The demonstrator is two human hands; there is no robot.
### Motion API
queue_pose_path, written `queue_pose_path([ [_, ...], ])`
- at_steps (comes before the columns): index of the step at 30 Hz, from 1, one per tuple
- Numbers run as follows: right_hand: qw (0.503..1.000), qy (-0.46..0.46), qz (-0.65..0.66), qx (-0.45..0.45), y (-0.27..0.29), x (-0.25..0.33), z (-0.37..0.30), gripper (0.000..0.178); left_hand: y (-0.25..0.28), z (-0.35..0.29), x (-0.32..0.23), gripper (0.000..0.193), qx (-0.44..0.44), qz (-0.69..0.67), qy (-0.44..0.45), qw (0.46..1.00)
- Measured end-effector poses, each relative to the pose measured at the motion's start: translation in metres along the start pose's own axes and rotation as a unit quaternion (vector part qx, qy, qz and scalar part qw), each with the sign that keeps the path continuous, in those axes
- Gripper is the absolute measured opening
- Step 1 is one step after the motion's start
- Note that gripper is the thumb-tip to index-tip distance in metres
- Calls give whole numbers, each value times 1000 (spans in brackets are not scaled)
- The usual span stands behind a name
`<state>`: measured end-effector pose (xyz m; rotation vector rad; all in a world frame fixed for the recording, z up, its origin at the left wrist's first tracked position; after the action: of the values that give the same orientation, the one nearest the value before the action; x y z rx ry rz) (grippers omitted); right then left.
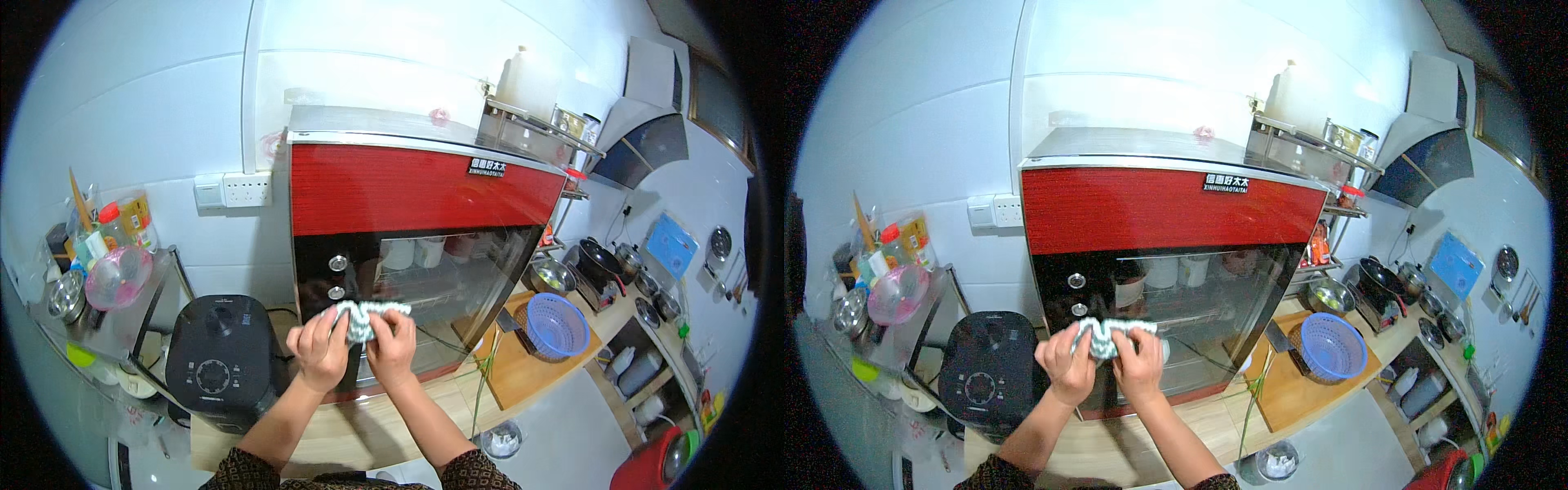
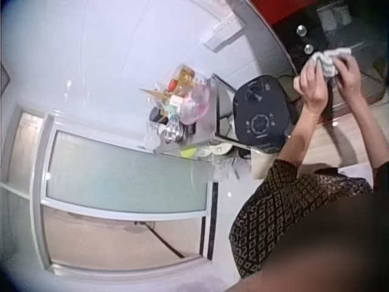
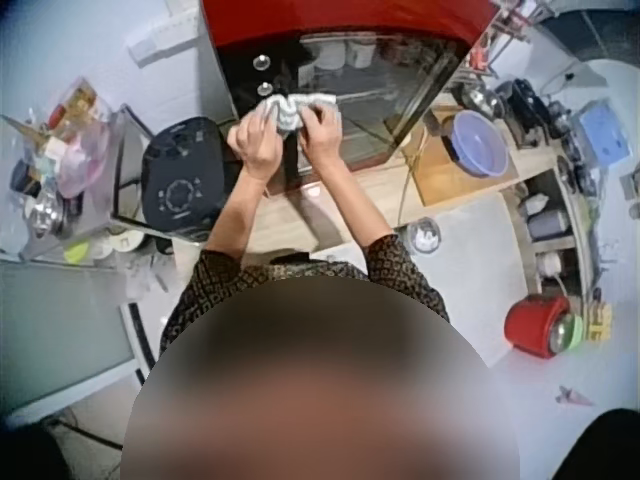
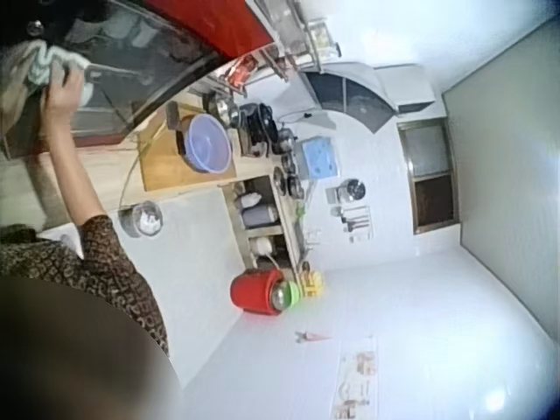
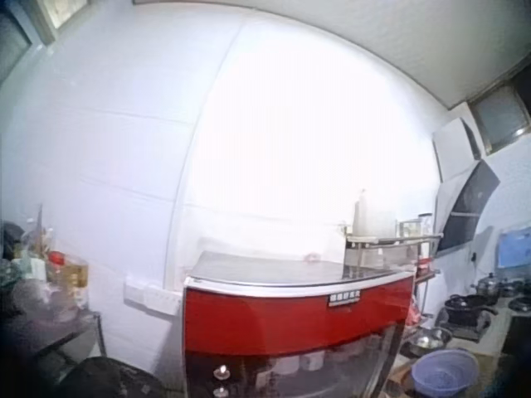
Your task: The person wipes a glass door, a red range hood, and a black rice cooker with a green and white cloth. They then walk to the dining area, pick up a small metal cup, and place it on a nearby table.
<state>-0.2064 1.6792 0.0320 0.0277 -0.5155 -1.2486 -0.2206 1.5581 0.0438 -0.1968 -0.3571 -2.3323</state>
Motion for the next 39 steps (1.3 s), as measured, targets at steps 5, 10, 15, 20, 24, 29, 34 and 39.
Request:
queue_pose_path([
  [5,992,47,10,-120,45,17,87,44,7,78,-8,29,-92,101,19,990],
  [10,992,99,28,-71,39,-7,63,30,-19,52,-31,32,-44,64,26,997],
  [15,994,103,-8,40,25,-61,-18,23,-41,-15,-63,34,112,27,-53,992],
  [20,992,126,8,-8,33,-69,-3,18,-54,8,-67,44,173,-25,-40,984],
  [24,987,115,23,-113,50,-58,55,14,-62,81,-57,42,102,30,-63,992],
  [29,969,127,-26,-212,92,-36,136,18,-45,169,-51,52,-11,54,-91,994],
  [34,981,76,-10,-177,85,-67,121,29,-70,159,-62,44,55,25,-103,993],
  [39,995,37,3,-89,63,-106,37,27,-87,78,-95,45,150,24,-183,971],
])
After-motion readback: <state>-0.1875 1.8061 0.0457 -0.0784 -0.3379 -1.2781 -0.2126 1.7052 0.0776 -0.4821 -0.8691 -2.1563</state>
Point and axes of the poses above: each hand's wrist, its own z-axis towards the middle knuckle, its own y-axis out of the back of the hand, x = y × z, the point moved 8 cm from there along z, towards the middle knuckle, and after that the axes turned 9 degrees about -y, right-handed, at the moved point
